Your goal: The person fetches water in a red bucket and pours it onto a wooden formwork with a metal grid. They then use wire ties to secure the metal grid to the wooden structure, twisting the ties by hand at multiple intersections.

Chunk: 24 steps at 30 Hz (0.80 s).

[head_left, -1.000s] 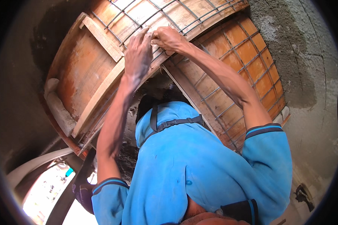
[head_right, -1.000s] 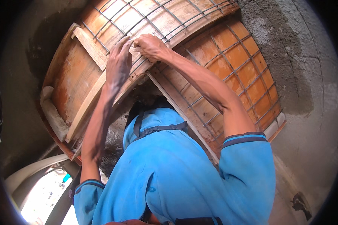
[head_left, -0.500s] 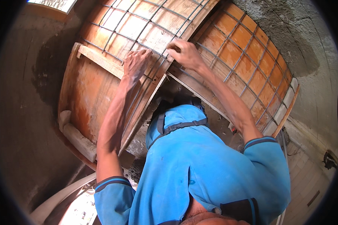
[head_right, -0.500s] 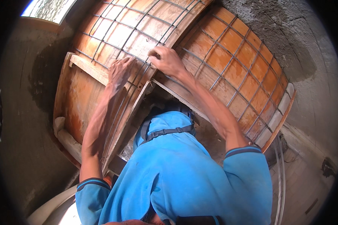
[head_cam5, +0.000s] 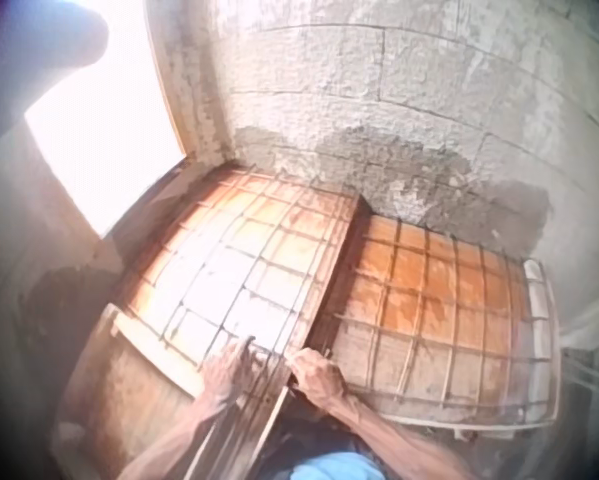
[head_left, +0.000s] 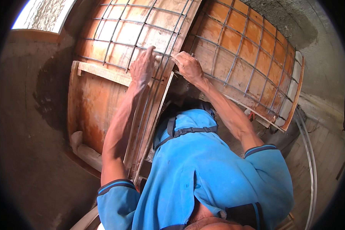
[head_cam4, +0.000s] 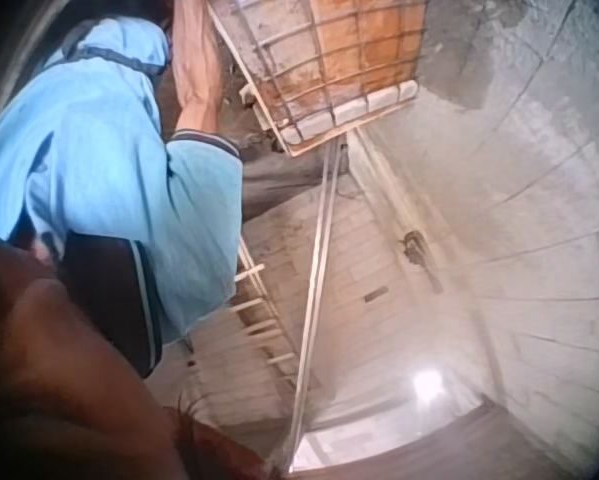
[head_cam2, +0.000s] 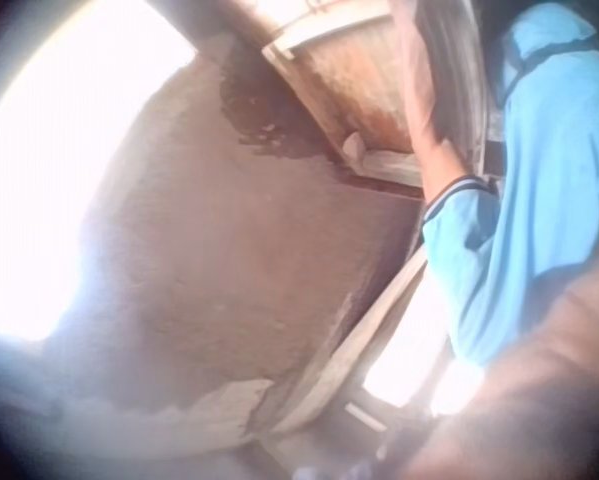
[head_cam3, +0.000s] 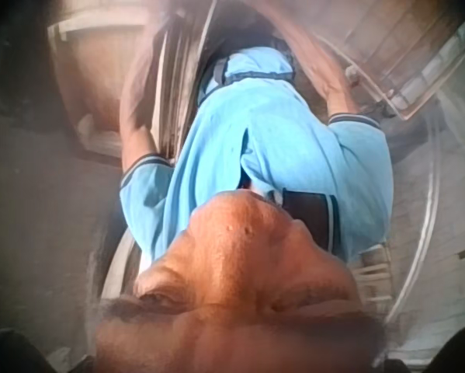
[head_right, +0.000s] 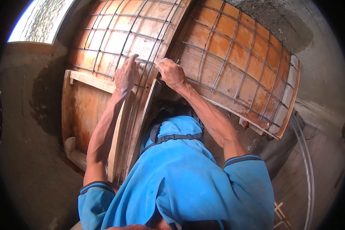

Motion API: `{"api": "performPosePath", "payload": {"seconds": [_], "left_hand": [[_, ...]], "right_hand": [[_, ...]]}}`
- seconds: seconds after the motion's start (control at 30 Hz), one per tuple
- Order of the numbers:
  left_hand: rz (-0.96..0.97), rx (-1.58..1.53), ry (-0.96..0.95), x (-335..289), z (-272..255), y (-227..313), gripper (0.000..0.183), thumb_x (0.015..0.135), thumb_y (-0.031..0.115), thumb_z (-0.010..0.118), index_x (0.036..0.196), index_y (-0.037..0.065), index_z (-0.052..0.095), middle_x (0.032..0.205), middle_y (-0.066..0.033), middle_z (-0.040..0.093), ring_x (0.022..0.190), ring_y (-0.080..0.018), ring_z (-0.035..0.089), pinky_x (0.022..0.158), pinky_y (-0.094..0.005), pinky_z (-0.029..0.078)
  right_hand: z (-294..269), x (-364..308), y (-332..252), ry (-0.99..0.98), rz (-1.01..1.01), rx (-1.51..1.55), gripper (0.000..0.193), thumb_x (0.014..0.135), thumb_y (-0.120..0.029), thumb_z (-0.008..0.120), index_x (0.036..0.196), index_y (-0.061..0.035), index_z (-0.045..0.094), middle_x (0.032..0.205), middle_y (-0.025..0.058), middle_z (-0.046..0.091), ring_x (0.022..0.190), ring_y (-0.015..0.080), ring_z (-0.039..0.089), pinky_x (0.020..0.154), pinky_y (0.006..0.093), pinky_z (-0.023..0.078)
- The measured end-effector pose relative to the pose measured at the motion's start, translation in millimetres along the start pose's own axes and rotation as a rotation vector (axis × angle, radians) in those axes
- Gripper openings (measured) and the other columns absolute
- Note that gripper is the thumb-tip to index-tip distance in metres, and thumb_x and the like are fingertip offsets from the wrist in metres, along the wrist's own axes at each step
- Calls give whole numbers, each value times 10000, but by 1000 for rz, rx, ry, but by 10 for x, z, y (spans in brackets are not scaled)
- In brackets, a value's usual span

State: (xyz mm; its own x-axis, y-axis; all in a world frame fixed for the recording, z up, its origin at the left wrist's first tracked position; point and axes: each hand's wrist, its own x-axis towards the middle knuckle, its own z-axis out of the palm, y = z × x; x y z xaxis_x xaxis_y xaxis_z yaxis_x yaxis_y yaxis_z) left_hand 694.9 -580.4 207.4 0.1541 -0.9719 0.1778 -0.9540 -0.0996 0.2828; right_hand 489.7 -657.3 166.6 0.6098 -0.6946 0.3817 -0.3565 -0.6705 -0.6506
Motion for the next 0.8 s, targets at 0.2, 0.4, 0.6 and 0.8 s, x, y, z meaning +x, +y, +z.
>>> {"api": "performPosePath", "payload": {"seconds": [0.2, 0.4, 0.6, 0.8], "left_hand": [[178, 135, -46, 20, 27, 17, 228, 981, 193, 579, 1182, 100, 637, 1083, -93, 657, 719, -258, 691, 589, -385, 554], [-15, -150, -190, -2, -332, 165, 299, 1014, 261, 572, 1216, 74, 688, 1155, -128, 677, 940, -284, 704, 806, -409, 566], [-171, -291, -64, 53, -140, 125, 262, 984, 270, 623, 1121, 76, 735, 1040, -107, 726, 933, -253, 714, 800, -393, 561], [-107, -145, 13, 59, -65, 213, 190, 955, 184, 623, 1030, 47, 730, 961, -145, 727, 865, -323, 706, 753, -425, 551]], "right_hand": [[-9, -43, 13, 28, 64, -25, 191, 943, -166, 631, 1060, -35, 708, 952, 112, 677, 924, 293, 669, 795, 393, 560], [1, -54, -20, 28, 76, 7, 208, 967, -191, 624, 1085, -37, 698, 971, 115, 672, 892, 302, 667, 778, 393, 552], [-11, -41, -45, 27, 97, 17, 203, 961, -189, 635, 1074, -34, 702, 971, 127, 677, 882, 307, 666, 765, 392, 545], [-3, -9, 16, 48, 12, 31, 197, 948, -190, 656, 1049, -30, 711, 921, 133, 679, 847, 311, 664, 736, 398, 544]]}}
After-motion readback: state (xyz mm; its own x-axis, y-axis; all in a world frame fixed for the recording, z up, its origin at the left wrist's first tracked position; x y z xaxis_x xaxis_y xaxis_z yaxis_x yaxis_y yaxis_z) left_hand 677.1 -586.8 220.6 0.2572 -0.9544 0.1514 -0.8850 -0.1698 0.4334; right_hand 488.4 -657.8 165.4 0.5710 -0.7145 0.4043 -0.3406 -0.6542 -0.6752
